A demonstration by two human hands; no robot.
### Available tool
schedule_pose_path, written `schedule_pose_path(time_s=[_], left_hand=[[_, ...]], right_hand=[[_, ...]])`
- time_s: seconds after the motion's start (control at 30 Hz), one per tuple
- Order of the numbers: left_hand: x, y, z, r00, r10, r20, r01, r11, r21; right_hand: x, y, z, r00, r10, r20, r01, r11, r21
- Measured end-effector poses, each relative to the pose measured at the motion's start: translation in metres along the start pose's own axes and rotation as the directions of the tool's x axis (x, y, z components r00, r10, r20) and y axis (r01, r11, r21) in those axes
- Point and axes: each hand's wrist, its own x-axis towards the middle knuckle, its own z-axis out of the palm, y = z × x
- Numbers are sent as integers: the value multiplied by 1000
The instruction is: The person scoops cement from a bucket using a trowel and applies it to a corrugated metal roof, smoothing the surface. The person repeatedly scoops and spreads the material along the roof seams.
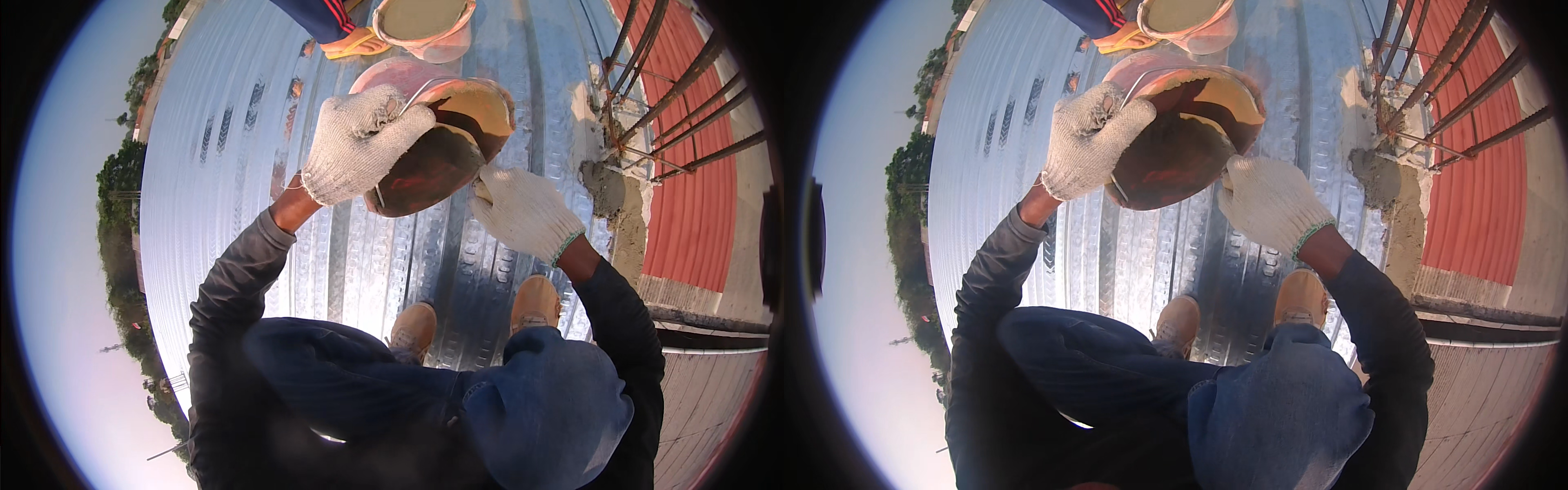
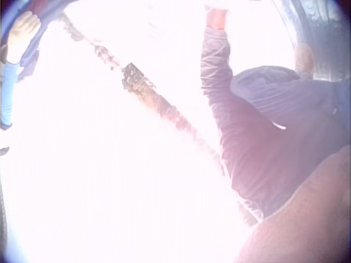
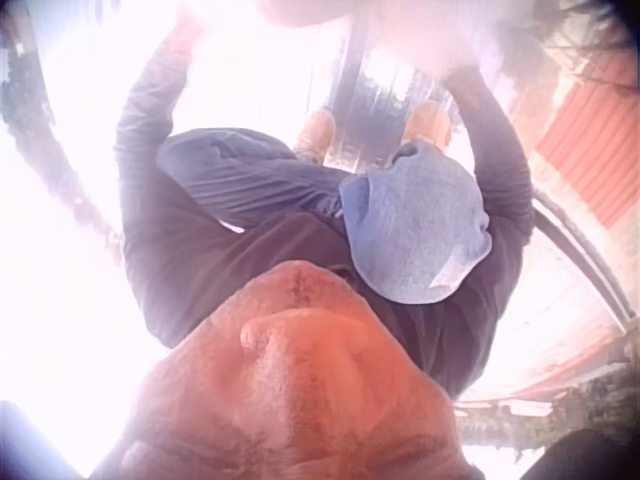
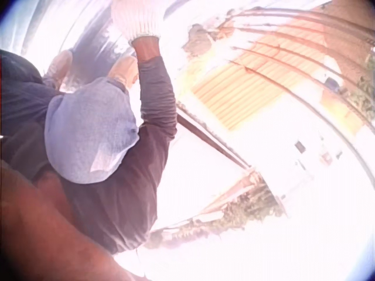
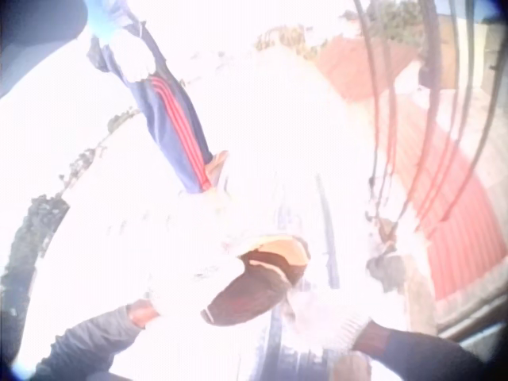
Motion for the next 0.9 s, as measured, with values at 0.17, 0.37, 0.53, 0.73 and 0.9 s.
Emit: schedule_pose_path(time_s=[0.17, 0.37, 0.53, 0.73, 0.9], left_hand=[[0, 3, -16, 997, -65, -43, 59, 991, -122], [5, -4, 0, 959, -268, -96, 214, 901, -379], [0, -32, 43, 909, -414, -51, 371, 858, -356], [-16, -65, 67, 835, -543, 94, 487, 647, -587], [-23, -82, 69, 804, -581, 126, 513, 571, -641]], right_hand=[[-2, -5, 1, 994, -79, 81, 49, 945, 323], [-11, -24, -12, 917, -17, 399, -305, 614, 728], [-49, 6, 8, 925, 14, 380, -347, 443, 827], [-111, 27, -5, 895, 185, 406, -446, 400, 801], [-179, 34, -16, 827, 433, 358, -499, 273, 823]])
